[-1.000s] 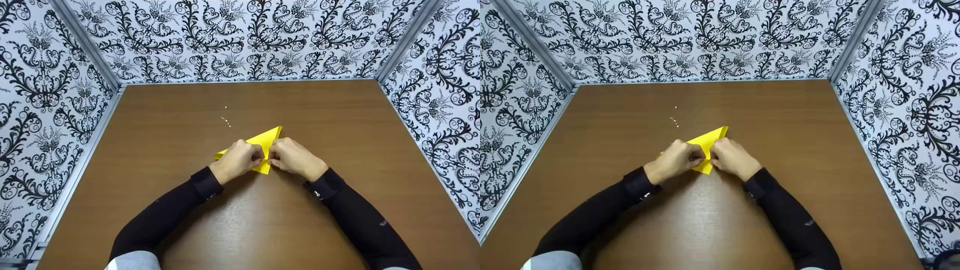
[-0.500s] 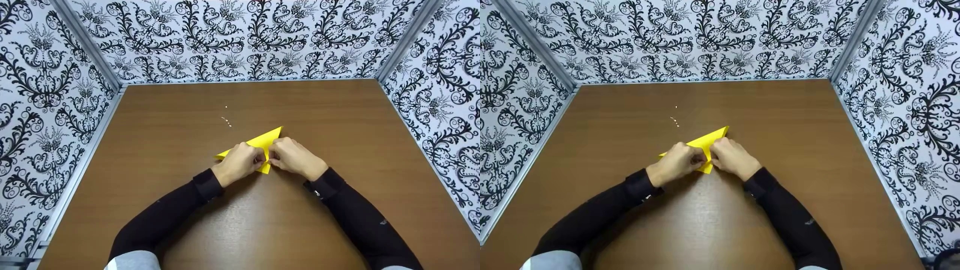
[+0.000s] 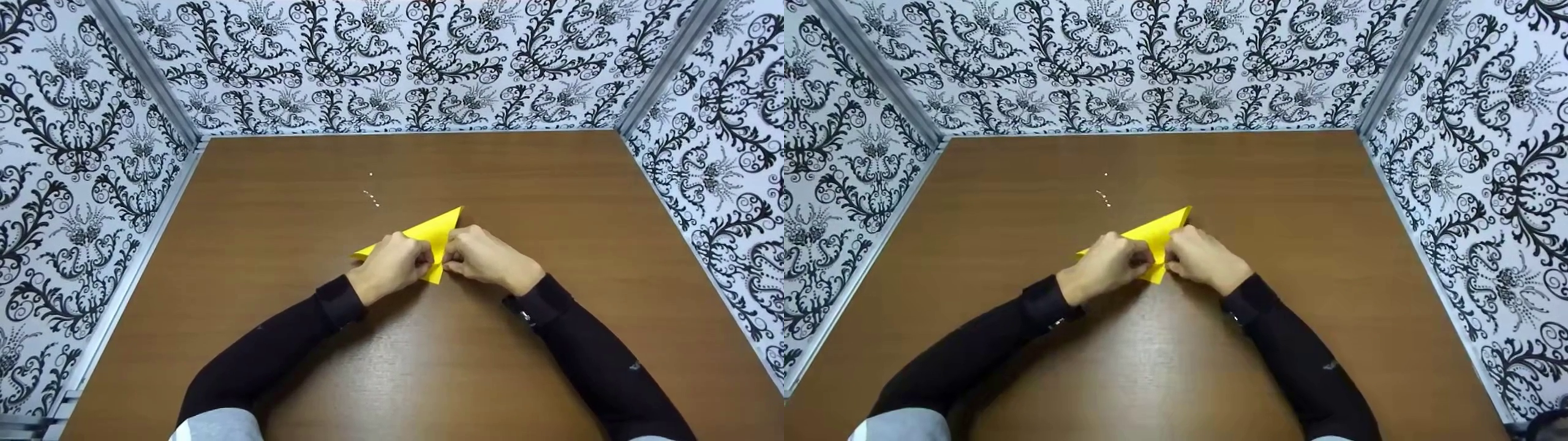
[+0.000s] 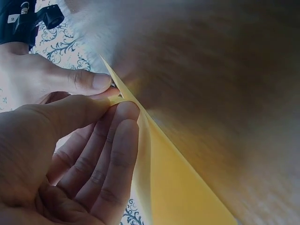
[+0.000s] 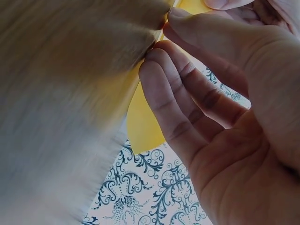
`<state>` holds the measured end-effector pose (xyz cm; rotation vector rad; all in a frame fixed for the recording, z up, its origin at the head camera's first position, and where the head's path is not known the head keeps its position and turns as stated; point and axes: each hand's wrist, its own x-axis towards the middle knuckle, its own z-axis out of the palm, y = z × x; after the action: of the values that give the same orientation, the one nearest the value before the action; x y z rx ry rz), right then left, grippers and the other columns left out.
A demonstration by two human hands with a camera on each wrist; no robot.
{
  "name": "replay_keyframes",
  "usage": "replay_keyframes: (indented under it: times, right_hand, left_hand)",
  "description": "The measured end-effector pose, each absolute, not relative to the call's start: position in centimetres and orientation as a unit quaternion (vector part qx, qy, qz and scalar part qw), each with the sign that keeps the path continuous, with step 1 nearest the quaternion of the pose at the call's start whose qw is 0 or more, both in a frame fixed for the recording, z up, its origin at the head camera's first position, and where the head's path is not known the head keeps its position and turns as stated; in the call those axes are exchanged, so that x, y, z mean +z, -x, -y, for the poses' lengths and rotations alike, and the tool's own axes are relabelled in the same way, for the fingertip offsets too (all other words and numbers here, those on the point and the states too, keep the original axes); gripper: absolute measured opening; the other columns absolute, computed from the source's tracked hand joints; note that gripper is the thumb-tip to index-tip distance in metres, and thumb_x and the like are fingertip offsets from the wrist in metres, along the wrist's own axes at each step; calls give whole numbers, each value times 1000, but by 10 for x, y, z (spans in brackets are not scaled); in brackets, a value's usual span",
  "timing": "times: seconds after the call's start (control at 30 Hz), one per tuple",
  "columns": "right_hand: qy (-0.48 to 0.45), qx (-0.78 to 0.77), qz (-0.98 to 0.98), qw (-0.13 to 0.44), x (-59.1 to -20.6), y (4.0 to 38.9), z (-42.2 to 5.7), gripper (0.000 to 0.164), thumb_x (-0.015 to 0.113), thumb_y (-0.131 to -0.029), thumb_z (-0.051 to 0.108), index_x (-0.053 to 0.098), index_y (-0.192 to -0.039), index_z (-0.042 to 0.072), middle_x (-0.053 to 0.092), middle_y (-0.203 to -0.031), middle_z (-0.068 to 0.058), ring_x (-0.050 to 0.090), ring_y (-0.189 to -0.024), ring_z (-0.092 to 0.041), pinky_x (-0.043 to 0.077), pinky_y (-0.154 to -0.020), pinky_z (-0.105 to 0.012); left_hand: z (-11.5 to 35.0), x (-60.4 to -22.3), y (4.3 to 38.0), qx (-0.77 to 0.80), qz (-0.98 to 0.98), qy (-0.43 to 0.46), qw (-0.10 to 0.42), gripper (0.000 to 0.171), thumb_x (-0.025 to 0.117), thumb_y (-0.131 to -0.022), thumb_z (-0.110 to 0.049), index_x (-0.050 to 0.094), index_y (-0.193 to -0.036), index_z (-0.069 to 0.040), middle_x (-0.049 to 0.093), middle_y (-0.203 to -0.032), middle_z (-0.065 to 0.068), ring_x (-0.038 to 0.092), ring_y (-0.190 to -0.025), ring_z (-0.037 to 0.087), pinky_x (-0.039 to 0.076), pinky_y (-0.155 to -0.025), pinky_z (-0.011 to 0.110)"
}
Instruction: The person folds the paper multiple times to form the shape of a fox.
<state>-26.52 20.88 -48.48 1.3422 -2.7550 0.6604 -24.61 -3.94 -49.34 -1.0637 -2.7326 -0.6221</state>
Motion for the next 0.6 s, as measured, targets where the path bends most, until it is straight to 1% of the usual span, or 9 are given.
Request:
replay_keyframes:
  times: [0.13,0.23,0.33,0.47,0.6]
  right_hand:
    - [-425,219,878,-10,-484,263,-212,6,92,-98,2,92,-99,7,79,-95,-7,75,-87,-22,63,-76,-30]
    - [-424,224,877,-18,-484,261,-213,7,90,-98,-1,92,-98,6,81,-99,-8,77,-89,-21,63,-76,-29]
    - [-424,226,877,-21,-483,260,-214,9,89,-98,-3,92,-98,6,82,-100,-8,77,-89,-18,62,-75,-26]
    - [-423,227,877,-22,-482,259,-216,13,89,-97,-4,93,-99,8,81,-96,-5,71,-86,-12,57,-74,-23]
    - [-430,225,874,-28,-480,259,-216,16,88,-97,-5,93,-96,11,78,-91,-4,67,-84,-13,54,-74,-23]
  left_hand:
    - [38,-493,245,-214,907,355,69,7,84,-101,-8,88,-98,-13,87,-91,-1,83,-83,23,72,-77,41]
    - [37,-491,243,-223,903,360,68,7,85,-101,-6,88,-98,-12,87,-92,0,83,-84,23,72,-77,40]
    - [36,-490,242,-228,899,367,73,6,85,-100,-6,88,-98,-11,88,-92,0,83,-83,22,72,-78,39]
    - [35,-492,239,-229,895,375,75,6,86,-99,-6,88,-97,-11,87,-91,0,82,-83,21,71,-78,38]
    - [33,-493,236,-225,898,371,70,6,87,-98,-7,89,-96,-12,88,-91,-1,81,-84,19,71,-79,38]
